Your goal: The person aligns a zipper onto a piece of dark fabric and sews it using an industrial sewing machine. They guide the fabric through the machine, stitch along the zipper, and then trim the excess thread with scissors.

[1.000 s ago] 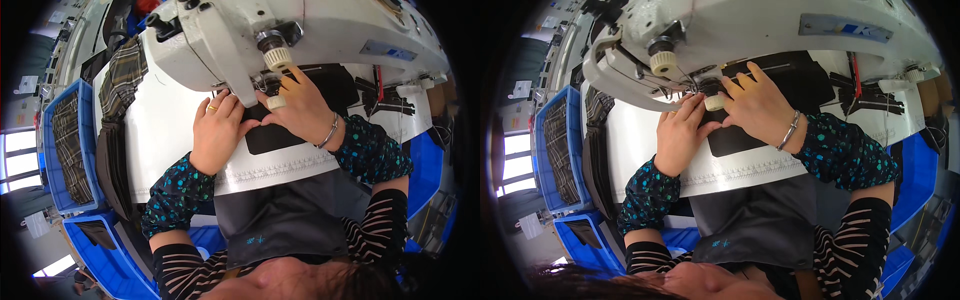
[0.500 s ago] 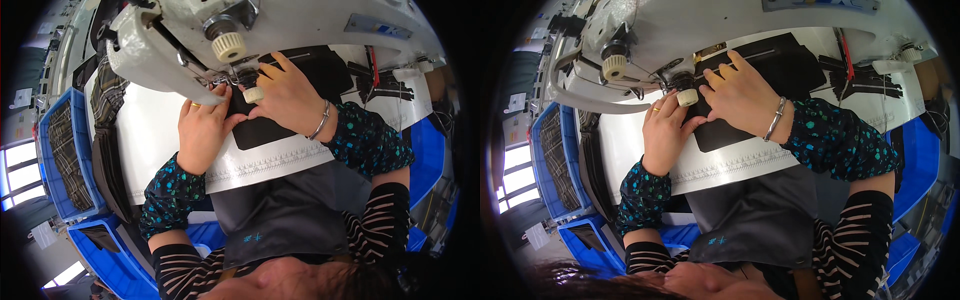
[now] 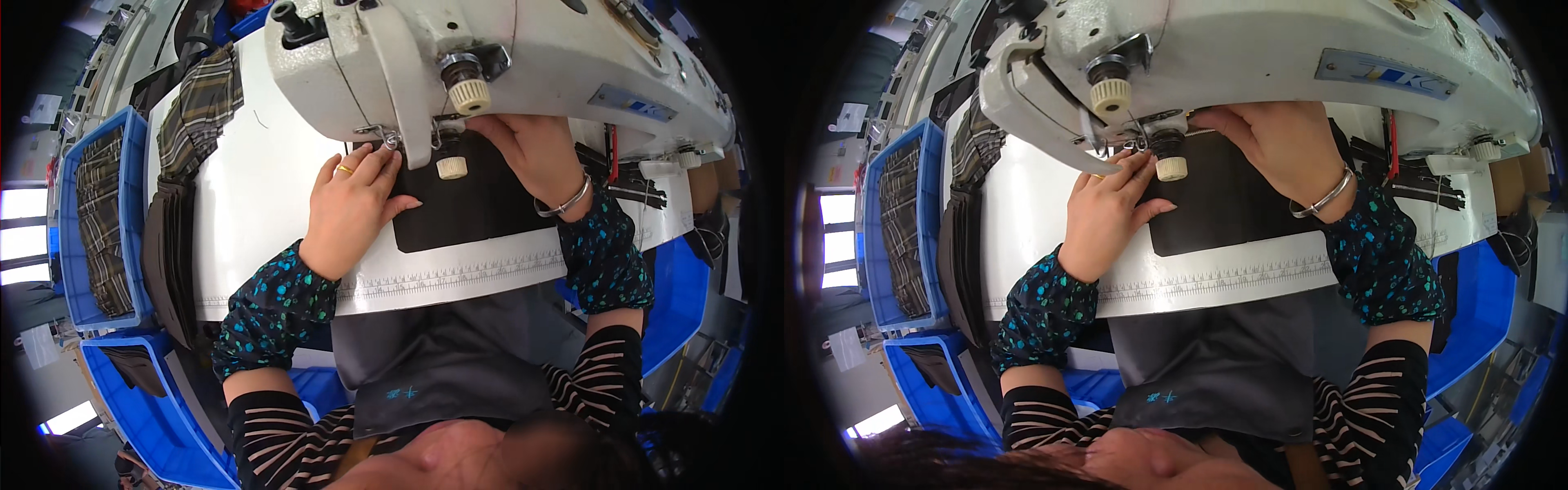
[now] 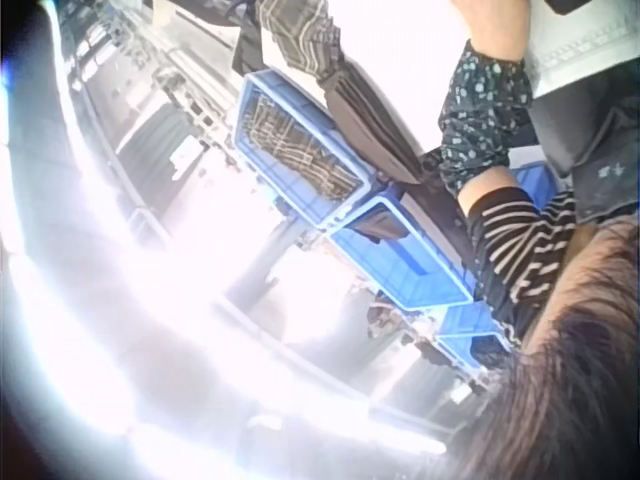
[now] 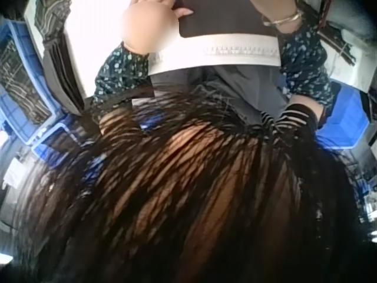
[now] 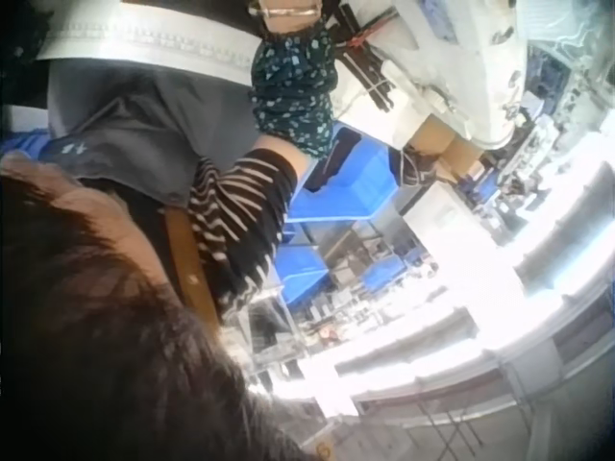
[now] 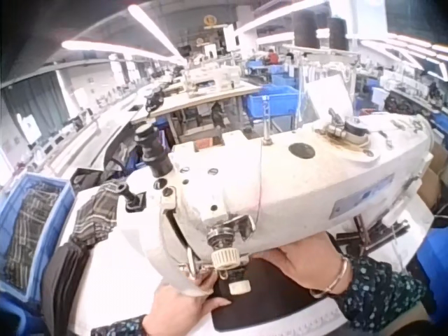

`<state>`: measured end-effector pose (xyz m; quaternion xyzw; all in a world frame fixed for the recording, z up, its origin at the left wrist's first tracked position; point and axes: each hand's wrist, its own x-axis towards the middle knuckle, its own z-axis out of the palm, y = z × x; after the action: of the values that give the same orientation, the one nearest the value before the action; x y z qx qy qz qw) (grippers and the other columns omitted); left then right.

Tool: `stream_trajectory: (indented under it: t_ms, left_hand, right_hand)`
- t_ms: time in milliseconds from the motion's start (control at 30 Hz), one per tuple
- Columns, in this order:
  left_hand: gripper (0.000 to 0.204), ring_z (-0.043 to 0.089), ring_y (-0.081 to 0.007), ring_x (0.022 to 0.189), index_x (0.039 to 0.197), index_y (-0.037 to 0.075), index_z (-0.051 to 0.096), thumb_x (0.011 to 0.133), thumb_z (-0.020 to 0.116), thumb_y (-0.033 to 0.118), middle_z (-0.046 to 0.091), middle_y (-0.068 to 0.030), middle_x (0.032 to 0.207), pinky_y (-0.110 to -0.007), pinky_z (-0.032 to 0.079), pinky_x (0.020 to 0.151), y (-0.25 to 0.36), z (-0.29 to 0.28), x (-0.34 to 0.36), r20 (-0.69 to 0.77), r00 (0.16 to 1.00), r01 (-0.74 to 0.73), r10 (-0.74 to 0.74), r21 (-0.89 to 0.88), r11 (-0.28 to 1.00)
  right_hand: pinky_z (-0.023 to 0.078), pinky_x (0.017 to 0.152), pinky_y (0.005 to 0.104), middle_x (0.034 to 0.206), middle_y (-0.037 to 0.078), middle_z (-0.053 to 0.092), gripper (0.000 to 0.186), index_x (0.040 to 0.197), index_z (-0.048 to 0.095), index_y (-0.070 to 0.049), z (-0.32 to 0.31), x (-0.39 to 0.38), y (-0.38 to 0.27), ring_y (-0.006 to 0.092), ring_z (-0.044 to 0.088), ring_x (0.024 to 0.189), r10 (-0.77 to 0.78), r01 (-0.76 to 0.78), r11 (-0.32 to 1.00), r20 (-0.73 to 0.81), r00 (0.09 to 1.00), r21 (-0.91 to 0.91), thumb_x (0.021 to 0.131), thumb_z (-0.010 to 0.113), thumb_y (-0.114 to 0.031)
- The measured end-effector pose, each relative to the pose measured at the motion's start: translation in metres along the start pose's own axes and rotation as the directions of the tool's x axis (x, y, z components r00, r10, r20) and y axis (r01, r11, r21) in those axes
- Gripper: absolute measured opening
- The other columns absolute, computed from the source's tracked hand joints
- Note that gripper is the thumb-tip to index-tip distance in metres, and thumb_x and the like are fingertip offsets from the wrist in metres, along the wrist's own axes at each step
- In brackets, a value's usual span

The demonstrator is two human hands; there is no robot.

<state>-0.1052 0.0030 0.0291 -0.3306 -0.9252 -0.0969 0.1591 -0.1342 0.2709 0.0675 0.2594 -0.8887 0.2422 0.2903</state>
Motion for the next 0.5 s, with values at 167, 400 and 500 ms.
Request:
stream_trajectory:
  t_ms: [167, 400, 500]
  left_hand:
    - [0.059, 0.064, -0.0248, 0.126, 0.128, 0.008, 0.075, 0.084, 0.079, 0.047, 0.072, -0.0051, 0.128, -0.04, 0.05, 0.103, -0.0004, -0.0011, 0.0013, -0.001, 1.0, 0.008, -0.008, 0.02, 1.0]
    - [0.06, 0.064, -0.0232, 0.126, 0.13, 0.009, 0.074, 0.085, 0.077, 0.049, 0.072, -0.0036, 0.129, -0.038, 0.049, 0.104, -0.0001, -0.0001, 0.0006, 0.002, 1.0, 0.012, -0.012, 0.034, 0.999]
    - [0.062, 0.059, -0.0232, 0.132, 0.133, 0.01, 0.072, 0.089, 0.07, 0.053, 0.067, -0.0015, 0.137, -0.049, 0.046, 0.11, -0.0012, 0.0032, -0.0045, 0.06, 0.998, 0.035, -0.034, -0.01, 0.999]
  right_hand:
    - [0.054, 0.071, 0.0412, 0.086, 0.003, 0.076, 0.018, 0.102, 0.083, -0.017, 0.0049, -0.0052, 0.0033, 0.0283, 0.071, 0.077, 0.01, -0.017, 0.993, -0.058, 0.998, -0.12, 0.093, 0.076, -0.03]
    - [0.05, 0.081, 0.0458, 0.09, 0.014, 0.072, 0.015, 0.104, 0.078, -0.004, 0.0036, -0.0062, -0.0004, 0.0361, 0.067, 0.085, 0.067, -0.067, 0.997, 0.0, 0.998, -0.029, 0.096, 0.069, -0.014]
    - [0.051, 0.082, 0.0455, 0.092, 0.015, 0.073, 0.016, 0.106, 0.078, -0.005, 0.0034, -0.006, -0.002, 0.0361, 0.067, 0.086, 0.076, -0.076, 0.997, -0.001, 0.997, -0.015, 0.097, 0.07, -0.015]
